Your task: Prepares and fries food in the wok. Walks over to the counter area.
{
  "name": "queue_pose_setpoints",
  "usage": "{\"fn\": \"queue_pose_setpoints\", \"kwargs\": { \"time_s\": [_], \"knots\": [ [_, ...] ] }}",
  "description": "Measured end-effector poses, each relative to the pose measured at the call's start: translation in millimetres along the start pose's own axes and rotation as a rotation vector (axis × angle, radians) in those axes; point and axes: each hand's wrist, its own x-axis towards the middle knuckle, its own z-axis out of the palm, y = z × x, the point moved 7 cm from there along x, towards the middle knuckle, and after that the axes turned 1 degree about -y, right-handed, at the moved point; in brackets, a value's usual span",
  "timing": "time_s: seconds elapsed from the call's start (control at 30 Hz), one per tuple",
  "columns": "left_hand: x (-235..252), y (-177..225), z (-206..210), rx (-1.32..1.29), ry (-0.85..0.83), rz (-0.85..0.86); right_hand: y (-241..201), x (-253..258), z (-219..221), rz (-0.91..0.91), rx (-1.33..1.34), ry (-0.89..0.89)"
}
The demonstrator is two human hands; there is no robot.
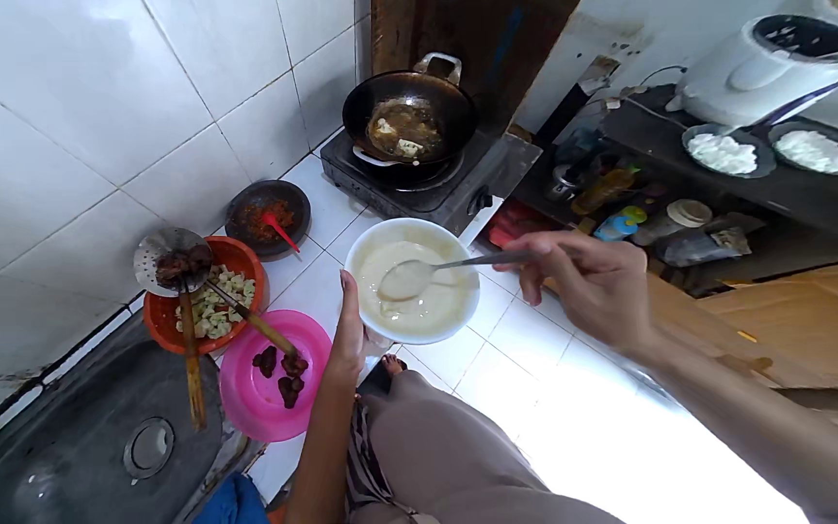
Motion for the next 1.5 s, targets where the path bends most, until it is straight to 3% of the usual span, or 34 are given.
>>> {"fn": "queue_pose_setpoints", "kwargs": {
  "time_s": [0.17,0.43,0.8,0.87,1.1,1.5],
  "knots": [
    [1,0,3,0.005,-0.010,0.000,-2,-3,4,-0.170,-0.172,-0.008],
    [3,-1,3,0.058,0.034,-0.016,15,-7,7,0.066,0.003,-0.001],
    [8,2,5,-0.058,0.120,-0.033,27,-31,7,-0.001,0.078,0.030],
    [10,1,7,-0.046,0.115,-0.032,32,-32,7,0.047,0.107,0.040],
    [15,-3,21,-0.010,0.088,-0.058,55,-20,-4,0.502,0.257,0.191],
    [52,5,58,0.007,0.016,0.018,59,34,-51,0.517,0.155,0.304]
  ]
}}
